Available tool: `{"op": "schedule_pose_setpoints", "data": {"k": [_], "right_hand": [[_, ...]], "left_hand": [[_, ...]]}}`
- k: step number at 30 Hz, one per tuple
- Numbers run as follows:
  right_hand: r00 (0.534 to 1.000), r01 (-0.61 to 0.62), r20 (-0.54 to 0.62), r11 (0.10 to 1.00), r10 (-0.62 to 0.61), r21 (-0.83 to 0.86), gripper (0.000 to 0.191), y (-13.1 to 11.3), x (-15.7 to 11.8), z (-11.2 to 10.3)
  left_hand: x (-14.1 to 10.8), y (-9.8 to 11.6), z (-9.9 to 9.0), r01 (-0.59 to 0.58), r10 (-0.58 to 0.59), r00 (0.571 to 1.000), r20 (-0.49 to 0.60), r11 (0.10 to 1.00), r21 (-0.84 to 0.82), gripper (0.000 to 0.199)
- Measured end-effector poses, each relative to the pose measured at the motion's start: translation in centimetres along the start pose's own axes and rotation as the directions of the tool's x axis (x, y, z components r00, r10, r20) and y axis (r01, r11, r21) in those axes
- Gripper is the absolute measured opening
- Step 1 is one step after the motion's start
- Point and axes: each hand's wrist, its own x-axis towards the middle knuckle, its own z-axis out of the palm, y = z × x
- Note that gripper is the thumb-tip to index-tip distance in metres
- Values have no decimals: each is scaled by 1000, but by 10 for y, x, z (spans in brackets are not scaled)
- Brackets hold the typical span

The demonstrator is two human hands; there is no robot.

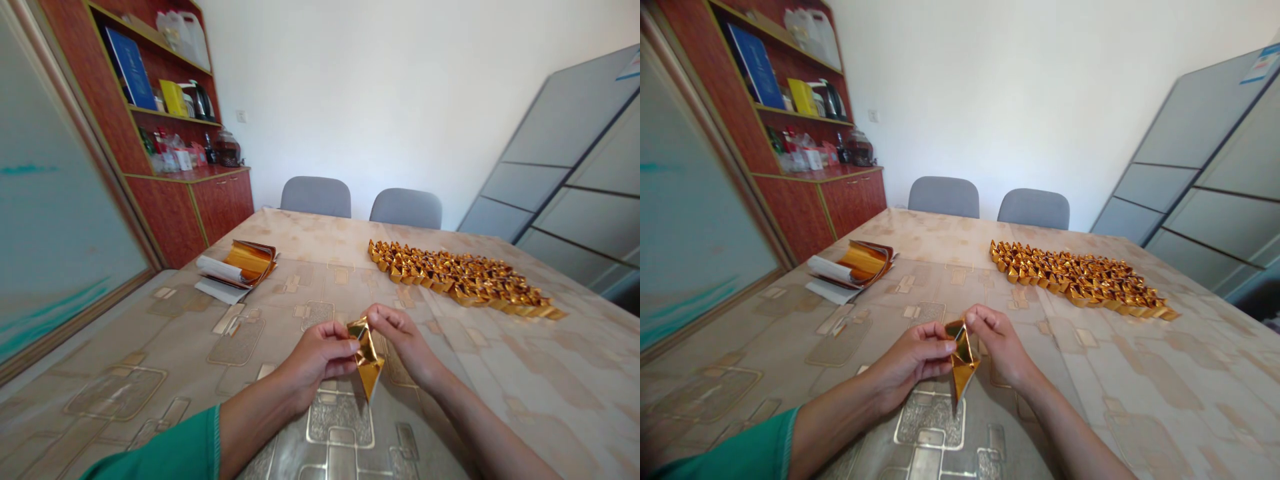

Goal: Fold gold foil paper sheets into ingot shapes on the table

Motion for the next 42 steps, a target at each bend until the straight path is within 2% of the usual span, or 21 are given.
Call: {"op": "schedule_pose_setpoints", "data": {"k": [3,5,8,11,14,15,19,24,27,32,36,42], "right_hand": [[995,92,-27,992,-95,-85,24,-3,-3,-7],[978,203,-14,959,-210,-199,27,-5,-5,-10],[934,356,137,881,-329,-312,34,-7,-8,-11],[908,411,233,851,-348,-327,22,-8,-7,-9],[919,391,186,871,-349,-299,4,-6,-5,-6],[926,375,154,881,-344,-288,4,-6,-5,-5],[950,310,44,915,-310,-259,17,-5,-4,-1],[944,328,58,909,-324,-257,6,-9,-6,1],[959,272,-13,928,-285,-254,13,-8,-6,4],[981,146,-99,970,-167,-197,14,-1,-5,10],[982,121,-118,969,-149,-214,16,0,-4,11],[979,103,-159,981,-129,-167,15,4,-4,12]], "left_hand": [[2,8,-5,-31,27,999,-45,994,-105,27],[3,13,-7,-52,41,997,-69,985,-165,24],[4,17,-9,-52,39,997,-69,977,-208,20],[3,15,-8,-60,48,997,-62,976,-211,19],[1,12,-5,-76,69,997,-41,974,-213,22],[1,10,-5,-79,75,997,-28,975,-210,24],[-1,7,-3,-91,98,995,24,977,-193,30],[-1,6,-2,-102,109,994,28,976,-190,34],[-1,5,-1,-131,137,990,26,980,-146,36],[-3,3,2,-205,206,979,8,977,-54,39],[-5,4,4,-257,258,966,2,964,-72,39],[-4,3,4,-304,304,953,17,953,8,37]]}}
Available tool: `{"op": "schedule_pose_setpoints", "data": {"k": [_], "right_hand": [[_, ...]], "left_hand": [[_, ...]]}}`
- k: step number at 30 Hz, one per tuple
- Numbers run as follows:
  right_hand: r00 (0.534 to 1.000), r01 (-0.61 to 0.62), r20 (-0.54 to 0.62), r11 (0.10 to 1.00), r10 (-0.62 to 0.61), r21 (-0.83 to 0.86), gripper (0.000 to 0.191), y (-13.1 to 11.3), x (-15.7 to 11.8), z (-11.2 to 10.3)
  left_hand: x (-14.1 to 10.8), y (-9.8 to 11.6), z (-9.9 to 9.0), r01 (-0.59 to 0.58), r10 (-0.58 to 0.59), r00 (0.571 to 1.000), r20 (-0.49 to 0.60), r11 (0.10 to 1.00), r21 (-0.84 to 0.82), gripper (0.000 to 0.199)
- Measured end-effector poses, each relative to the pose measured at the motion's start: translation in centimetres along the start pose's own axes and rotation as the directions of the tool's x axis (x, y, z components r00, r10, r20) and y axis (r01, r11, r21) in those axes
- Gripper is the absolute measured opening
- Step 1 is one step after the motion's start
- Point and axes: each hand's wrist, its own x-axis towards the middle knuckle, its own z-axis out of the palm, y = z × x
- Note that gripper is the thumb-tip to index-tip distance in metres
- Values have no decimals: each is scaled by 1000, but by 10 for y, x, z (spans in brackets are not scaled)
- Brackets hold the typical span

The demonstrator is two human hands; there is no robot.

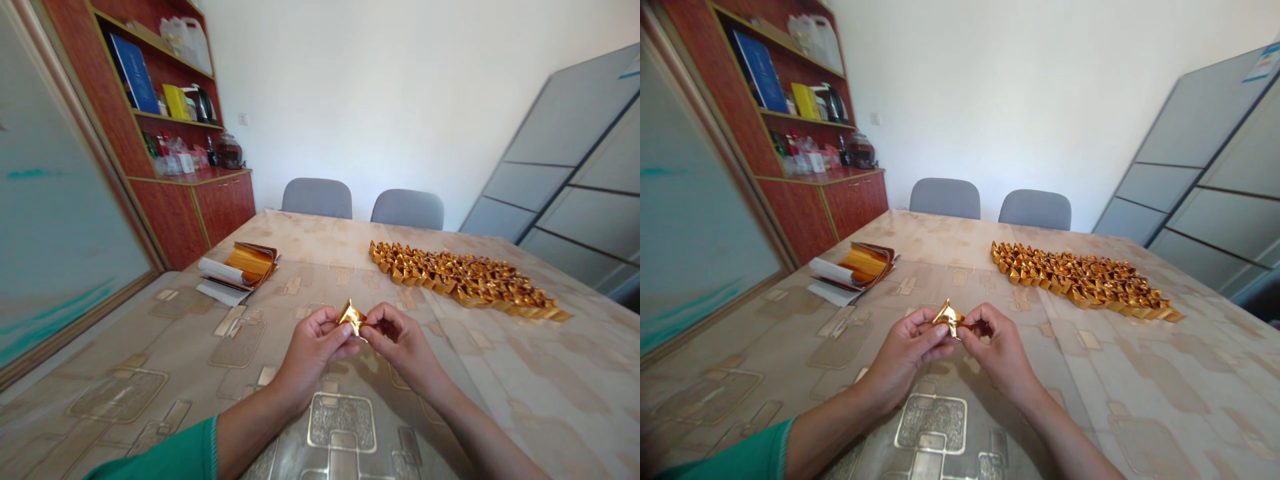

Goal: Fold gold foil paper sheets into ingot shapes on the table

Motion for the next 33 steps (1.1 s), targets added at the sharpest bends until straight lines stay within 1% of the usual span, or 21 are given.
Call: {"op": "schedule_pose_setpoints", "data": {"k": [3,6,10,13,17,20,23,26,28,29,30,33], "right_hand": [[1000,-30,3,998,30,50,17,2,-1,0],[998,-58,-17,994,60,91,22,1,-2,1],[997,-59,-51,995,63,77,25,-3,-2,2],[998,-29,-47,998,31,47,22,-5,-3,3],[998,56,-16,998,-57,-25,18,-8,-4,3],[992,126,2,987,-126,-100,18,-9,-4,3],[988,150,-3,980,-152,-128,18,-9,-5,5],[990,141,-9,981,-143,-131,17,-8,-6,6],[992,122,-5,986,-124,-109,13,-8,-6,5],[995,102,-7,992,-103,-76,10,-8,-6,4],[997,73,-16,997,-74,-29,11,-8,-5,3],[999,-32,-31,991,37,128,24,-5,-4,-1]], "left_hand": [[1,-2,0,-16,16,1000,-8,1000,24,38],[1,-4,1,-33,33,999,-14,999,33,37],[1,-5,1,-58,58,998,5,997,51,35],[2,-6,0,-81,80,997,15,994,78,34],[2,-7,-1,-84,85,996,-8,992,91,36],[2,-7,-1,-75,77,997,-19,994,80,38],[2,-8,0,-56,57,998,-27,997,46,40],[2,-8,0,-31,30,999,-39,1000,-1,39],[2,-8,0,-18,16,999,-49,999,-45,38],[2,-7,0,-16,13,998,-57,998,-65,38],[2,-6,0,-19,14,998,-67,997,-80,37],[3,-4,0,-42,34,995,-89,995,-89,35]]}}
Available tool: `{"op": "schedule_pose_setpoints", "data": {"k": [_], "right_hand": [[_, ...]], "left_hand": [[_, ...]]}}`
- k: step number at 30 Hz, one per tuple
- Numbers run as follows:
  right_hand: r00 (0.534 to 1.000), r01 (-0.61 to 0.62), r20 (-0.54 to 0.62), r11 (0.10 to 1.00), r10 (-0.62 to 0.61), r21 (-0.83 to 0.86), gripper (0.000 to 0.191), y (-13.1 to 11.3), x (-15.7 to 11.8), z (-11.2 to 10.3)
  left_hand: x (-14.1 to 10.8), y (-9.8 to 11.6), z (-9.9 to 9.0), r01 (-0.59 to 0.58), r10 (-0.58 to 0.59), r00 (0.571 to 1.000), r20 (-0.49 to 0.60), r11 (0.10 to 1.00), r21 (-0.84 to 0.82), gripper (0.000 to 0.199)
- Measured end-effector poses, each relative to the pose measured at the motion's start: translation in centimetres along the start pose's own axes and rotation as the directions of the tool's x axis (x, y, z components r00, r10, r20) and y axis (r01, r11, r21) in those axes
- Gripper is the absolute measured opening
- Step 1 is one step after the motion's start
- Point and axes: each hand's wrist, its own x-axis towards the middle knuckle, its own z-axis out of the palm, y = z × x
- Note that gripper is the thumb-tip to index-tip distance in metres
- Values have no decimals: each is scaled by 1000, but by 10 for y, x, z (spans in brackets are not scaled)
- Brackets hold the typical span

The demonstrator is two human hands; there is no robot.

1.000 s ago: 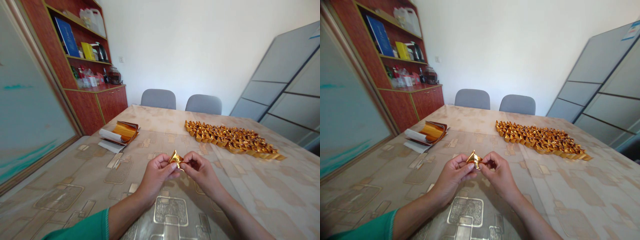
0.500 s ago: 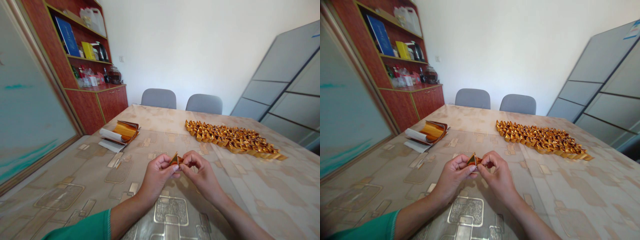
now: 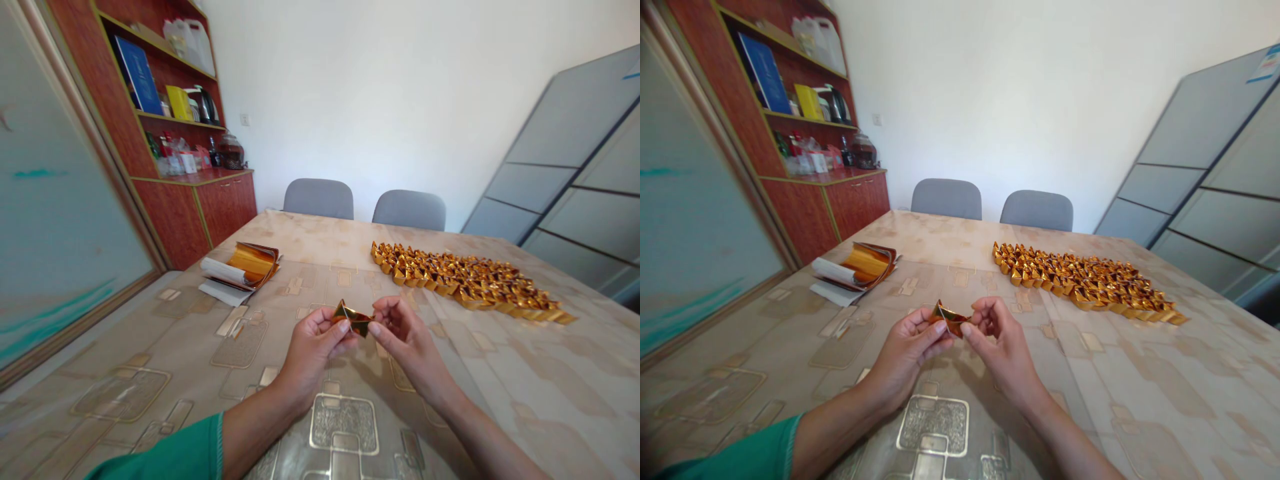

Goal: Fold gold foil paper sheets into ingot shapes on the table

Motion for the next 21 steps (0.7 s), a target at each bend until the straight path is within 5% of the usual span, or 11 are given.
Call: {"op": "schedule_pose_setpoints", "data": {"k": [14,21], "right_hand": [[991,-129,0,980,131,153,39,14,2,5],[979,-142,157,987,128,79,39,4,6,0]], "left_hand": [[0,-3,0,52,-52,998,27,999,8,38],[2,-1,0,32,-32,999,42,999,16,37]]}}
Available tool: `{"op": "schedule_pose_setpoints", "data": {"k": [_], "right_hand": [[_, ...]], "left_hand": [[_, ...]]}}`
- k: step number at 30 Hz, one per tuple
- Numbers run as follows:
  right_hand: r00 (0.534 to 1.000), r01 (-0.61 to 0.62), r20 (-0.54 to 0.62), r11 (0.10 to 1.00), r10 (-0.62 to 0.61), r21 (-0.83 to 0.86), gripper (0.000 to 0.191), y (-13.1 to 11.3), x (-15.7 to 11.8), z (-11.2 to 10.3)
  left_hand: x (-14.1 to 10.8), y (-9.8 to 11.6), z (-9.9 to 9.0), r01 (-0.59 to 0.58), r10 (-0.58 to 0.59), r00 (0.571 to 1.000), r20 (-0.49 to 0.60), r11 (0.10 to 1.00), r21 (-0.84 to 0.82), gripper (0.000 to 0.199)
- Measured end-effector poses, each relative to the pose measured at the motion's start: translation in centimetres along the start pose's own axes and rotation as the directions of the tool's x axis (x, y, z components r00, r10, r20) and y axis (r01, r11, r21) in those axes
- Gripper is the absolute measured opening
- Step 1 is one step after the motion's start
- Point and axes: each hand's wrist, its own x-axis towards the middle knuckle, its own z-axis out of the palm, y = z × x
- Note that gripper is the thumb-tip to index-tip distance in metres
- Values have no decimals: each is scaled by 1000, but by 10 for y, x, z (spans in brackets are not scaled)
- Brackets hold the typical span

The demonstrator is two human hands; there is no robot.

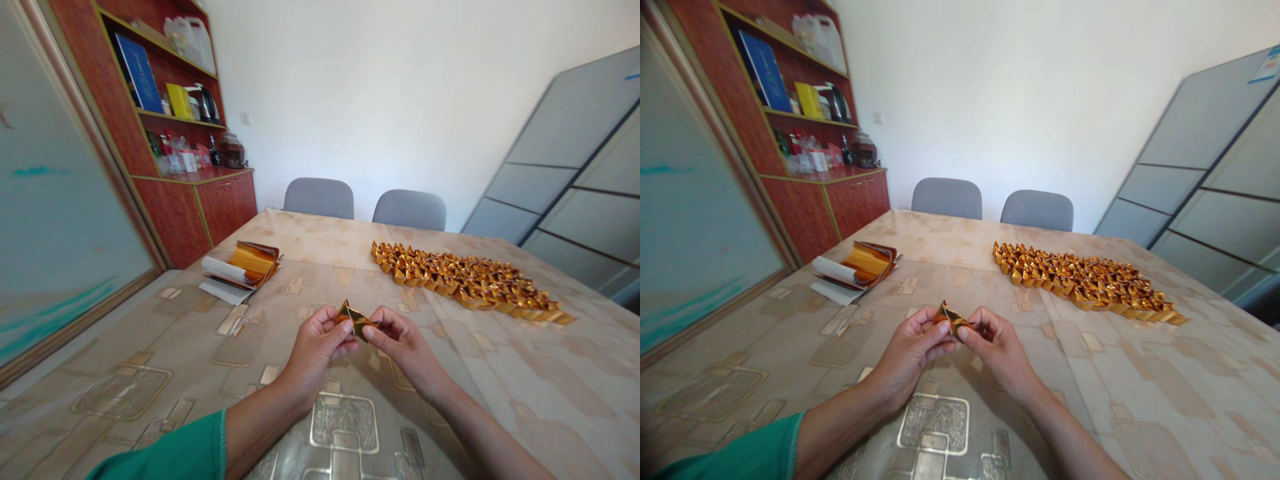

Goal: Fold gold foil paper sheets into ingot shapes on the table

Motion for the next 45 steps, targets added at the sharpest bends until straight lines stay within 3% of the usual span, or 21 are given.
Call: {"op": "schedule_pose_setpoints", "data": {"k": [3,8,16,24,31,40,45], "right_hand": [[999,-12,33,999,13,-44,40,-1,0,-1],[1000,11,-13,998,-12,-67,42,1,-1,-2],[991,-84,96,995,88,-47,45,-3,-1,-5],[999,-43,-13,999,43,-33,47,9,3,-4],[997,-59,43,997,62,-52,44,9,1,-4],[999,38,8,996,-38,-79,41,15,-5,6],[997,69,-15,997,-70,-18,42,11,-4,9]], "left_hand": [[0,0,-1,5,-6,1000,29,1000,14,37],[1,2,-1,16,-18,999,34,999,34,37],[2,3,-5,90,-92,996,20,992,83,37],[1,4,-5,171,-172,985,26,985,27,31],[2,4,-7,141,-138,989,-56,988,68,31],[2,1,-4,41,-40,999,-9,982,182,27],[0,2,-3,72,-72,997,-4,995,70,34]]}}
